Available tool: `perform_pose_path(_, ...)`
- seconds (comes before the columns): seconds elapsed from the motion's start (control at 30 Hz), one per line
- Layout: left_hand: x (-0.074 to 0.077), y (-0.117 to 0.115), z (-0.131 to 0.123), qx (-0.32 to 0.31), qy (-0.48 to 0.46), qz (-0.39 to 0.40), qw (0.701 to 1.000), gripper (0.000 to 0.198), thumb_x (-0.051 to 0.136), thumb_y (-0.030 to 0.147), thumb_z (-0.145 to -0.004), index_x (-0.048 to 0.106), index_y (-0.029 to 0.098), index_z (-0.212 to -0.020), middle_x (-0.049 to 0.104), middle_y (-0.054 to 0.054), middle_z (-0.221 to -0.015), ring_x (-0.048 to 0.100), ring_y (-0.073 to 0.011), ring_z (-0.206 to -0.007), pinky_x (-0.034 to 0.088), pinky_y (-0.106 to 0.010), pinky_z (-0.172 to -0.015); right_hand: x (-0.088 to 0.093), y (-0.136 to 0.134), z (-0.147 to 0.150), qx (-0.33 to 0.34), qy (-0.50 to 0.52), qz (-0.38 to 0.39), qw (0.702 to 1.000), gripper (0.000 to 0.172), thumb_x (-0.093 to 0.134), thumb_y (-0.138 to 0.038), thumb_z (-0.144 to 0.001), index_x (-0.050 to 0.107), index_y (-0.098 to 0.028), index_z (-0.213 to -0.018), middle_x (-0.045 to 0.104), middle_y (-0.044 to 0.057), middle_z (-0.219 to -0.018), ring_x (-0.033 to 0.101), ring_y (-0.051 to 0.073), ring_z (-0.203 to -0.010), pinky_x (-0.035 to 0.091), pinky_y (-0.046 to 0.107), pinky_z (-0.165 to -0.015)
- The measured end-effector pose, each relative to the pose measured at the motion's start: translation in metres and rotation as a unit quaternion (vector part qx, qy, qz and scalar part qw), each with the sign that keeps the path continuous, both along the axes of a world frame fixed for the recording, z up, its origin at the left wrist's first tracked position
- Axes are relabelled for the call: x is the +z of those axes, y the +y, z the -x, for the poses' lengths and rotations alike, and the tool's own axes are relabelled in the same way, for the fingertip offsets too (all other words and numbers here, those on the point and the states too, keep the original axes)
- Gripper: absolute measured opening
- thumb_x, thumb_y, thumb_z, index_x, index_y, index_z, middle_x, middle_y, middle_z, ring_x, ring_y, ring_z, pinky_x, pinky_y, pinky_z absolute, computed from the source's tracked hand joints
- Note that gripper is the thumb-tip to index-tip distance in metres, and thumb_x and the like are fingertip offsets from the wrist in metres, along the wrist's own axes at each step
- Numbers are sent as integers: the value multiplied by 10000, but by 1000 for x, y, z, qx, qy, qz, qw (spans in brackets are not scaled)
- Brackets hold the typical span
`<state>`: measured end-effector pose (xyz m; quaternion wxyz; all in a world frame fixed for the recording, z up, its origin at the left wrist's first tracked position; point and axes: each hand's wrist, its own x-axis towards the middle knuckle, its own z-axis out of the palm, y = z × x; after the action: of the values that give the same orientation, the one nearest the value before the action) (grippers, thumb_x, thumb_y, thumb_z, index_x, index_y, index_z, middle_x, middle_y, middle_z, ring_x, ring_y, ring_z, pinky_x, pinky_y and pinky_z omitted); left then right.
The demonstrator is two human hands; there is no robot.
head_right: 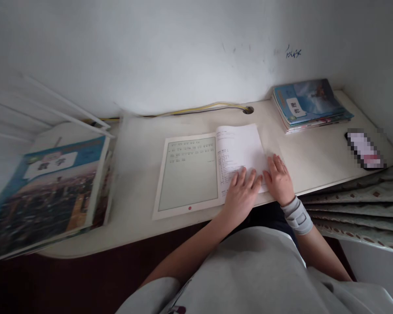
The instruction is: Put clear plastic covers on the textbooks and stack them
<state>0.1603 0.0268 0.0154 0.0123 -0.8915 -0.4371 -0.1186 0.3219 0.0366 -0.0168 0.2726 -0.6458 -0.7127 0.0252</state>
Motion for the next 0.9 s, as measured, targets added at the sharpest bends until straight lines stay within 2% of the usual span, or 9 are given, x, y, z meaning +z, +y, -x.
perform_pose_path(0.13,6,-1,3,-25,33,23,999,341,450,234,-911,577,172,-1222,549,-128,-1324,444,-357,-1268,368,-519,-1017,0,0,1,5,-33,4,999,450,384,-286,-916,502,-80,-1297,459,207,-1384,379,291,-1322,378,492,-1050)
perform_pose_path(0.23,21,20,9,-99,75,80,989,420,516,431,-874,586,172,-1198,566,-131,-1299,482,-350,-1226,377,-499,-1004,-1,0,3,8,-59,7,998,432,381,-274,-919,517,-88,-1284,487,203,-1361,399,293,-1307,380,492,-1042)
perform_pose_path(0.27,27,35,11,-124,84,95,984,445,508,479,-867,593,175,-1181,583,-122,-1278,502,-331,-1203,387,-480,-995,-1,0,4,7,-67,6,998,427,380,-271,-921,517,-95,-1285,493,199,-1357,405,292,-1303,381,492,-1039)
perform_pose_path(0.33,38,72,13,-131,91,95,983,395,432,431,-917,591,173,-1171,599,-104,-1256,525,-283,-1175,396,-435,-979,-1,0,5,3,-80,3,997,418,379,-271,-926,525,-101,-1279,505,193,-1347,419,289,-1294,386,482,-1034)
perform_pose_path(0.43,46,135,7,-49,89,65,993,392,350,279,-950,486,148,-1294,476,-146,-1381,408,-295,-1279,340,-468,-1001,-1,-1,7,-8,-91,7,996,401,391,-264,-926,556,-78,-1241,521,201,-1327,429,285,-1286,382,448,-1044)
perform_pose_path(0.53,47,177,-5,5,93,62,994,407,359,215,-936,443,167,-1332,522,-142,-1317,486,-255,-1179,374,-402,-946,-2,-1,9,-14,-94,13,995,398,415,-257,-919,561,-61,-1233,510,209,-1336,422,278,-1293,372,424,-1058)
perform_pose_path(0.63,47,191,-13,3,103,56,993,352,383,227,-928,538,184,-1241,604,-125,-1169,551,-241,-1046,405,-369,-871,-4,0,10,-18,-94,-4,995,390,411,-270,-922,563,-92,-1234,524,191,-1327,444,274,-1277,396,435,-1040)
perform_pose_path(0.77,46,190,-14,11,107,46,993,325,367,249,-931,654,156,-1049,605,-143,-1108,521,-275,-1054,396,-403,-867,-4,0,12,-19,-94,-17,995,376,414,-270,-918,574,-110,-1219,542,190,-1308,468,281,-1253,416,449,-1017)
perform_pose_path(0.9,42,197,-12,16,110,63,992,307,414,265,-912,684,132,-975,608,-156,-1080,510,-283,-1060,397,-402,-872,-2,0,13,-24,-100,-2,995,380,460,-269,-903,582,-80,-1209,538,194,-1312,468,284,-1251,386,415,-1048)
